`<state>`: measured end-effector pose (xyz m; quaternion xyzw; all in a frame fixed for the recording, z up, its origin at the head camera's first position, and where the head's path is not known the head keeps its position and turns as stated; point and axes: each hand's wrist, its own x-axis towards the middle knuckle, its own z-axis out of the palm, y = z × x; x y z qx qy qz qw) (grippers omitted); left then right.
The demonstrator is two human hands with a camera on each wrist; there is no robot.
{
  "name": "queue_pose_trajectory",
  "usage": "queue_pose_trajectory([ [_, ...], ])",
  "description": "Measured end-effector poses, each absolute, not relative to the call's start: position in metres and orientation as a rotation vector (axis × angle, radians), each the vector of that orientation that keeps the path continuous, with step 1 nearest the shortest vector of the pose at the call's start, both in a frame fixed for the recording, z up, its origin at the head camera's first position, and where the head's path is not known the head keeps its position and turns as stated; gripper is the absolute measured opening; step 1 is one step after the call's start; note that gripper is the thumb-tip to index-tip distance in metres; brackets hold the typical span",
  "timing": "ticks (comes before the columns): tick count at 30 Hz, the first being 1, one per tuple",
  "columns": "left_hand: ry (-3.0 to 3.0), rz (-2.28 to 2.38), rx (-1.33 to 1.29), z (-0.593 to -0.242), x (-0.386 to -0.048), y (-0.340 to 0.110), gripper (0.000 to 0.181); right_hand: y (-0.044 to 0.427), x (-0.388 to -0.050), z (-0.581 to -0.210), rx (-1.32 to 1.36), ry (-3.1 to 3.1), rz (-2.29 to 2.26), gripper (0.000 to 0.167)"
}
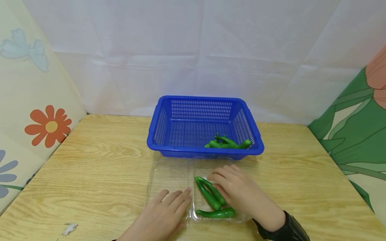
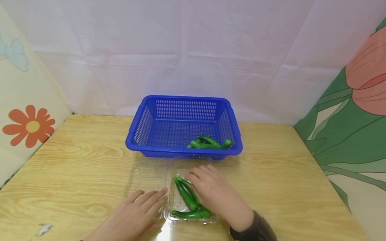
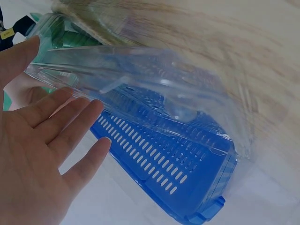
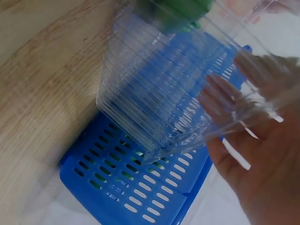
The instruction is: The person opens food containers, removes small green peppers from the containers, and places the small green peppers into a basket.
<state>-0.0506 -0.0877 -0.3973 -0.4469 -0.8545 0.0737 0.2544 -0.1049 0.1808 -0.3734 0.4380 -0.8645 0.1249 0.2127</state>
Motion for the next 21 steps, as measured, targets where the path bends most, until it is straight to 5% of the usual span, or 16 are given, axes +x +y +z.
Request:
queue_pose_trajectory([
  [21,-2.325,0.218,-1.214,-0.3966,-0.0502,-0.0873,0.062,0.1793,-0.0988,-0.3730,1.147,-2.676,0.202,0.033],
])
